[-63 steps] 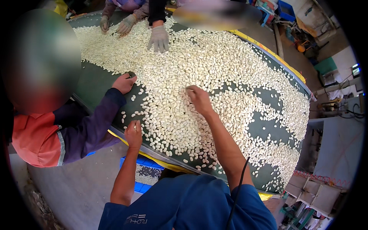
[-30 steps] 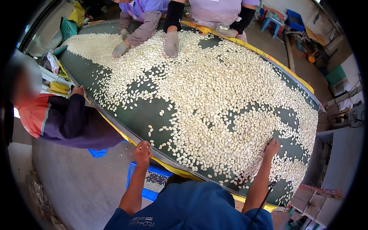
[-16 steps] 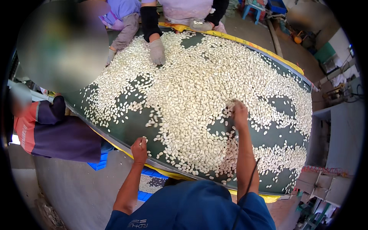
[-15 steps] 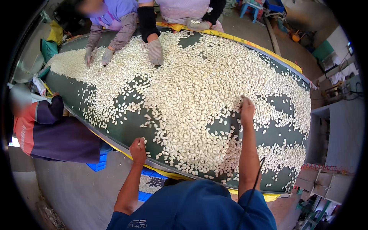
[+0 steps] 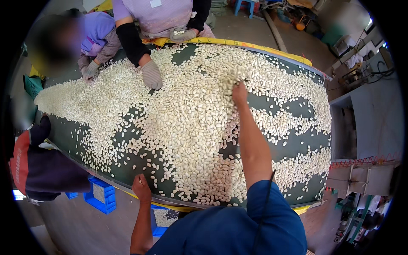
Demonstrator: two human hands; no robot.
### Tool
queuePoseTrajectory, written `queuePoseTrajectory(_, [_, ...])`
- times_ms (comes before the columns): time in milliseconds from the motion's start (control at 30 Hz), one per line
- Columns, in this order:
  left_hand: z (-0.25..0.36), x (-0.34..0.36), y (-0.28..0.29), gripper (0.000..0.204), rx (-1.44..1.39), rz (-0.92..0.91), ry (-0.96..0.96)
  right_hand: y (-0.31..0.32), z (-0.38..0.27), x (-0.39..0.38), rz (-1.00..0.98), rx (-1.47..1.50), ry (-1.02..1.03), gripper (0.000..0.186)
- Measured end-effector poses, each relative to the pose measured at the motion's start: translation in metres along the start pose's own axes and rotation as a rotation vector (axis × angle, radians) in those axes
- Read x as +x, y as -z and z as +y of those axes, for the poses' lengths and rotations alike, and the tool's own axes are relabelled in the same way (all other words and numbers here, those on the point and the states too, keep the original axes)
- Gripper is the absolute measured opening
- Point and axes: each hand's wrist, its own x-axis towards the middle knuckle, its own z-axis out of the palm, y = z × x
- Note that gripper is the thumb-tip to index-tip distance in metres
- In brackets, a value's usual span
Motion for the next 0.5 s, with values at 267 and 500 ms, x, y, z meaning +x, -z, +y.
queuePoseTrajectory(267, [-0.016,0.019,0.000,0.020,0.024,-0.081,0.001,-0.094,-0.162,-0.203,-0.734,-0.428,0.586,0.050])
queuePoseTrajectory(500, [-0.041,0.030,0.006,0.023,-0.020,-0.082,0.003,-0.032,-0.111,-0.236,-1.075,-0.023,0.383,0.057])
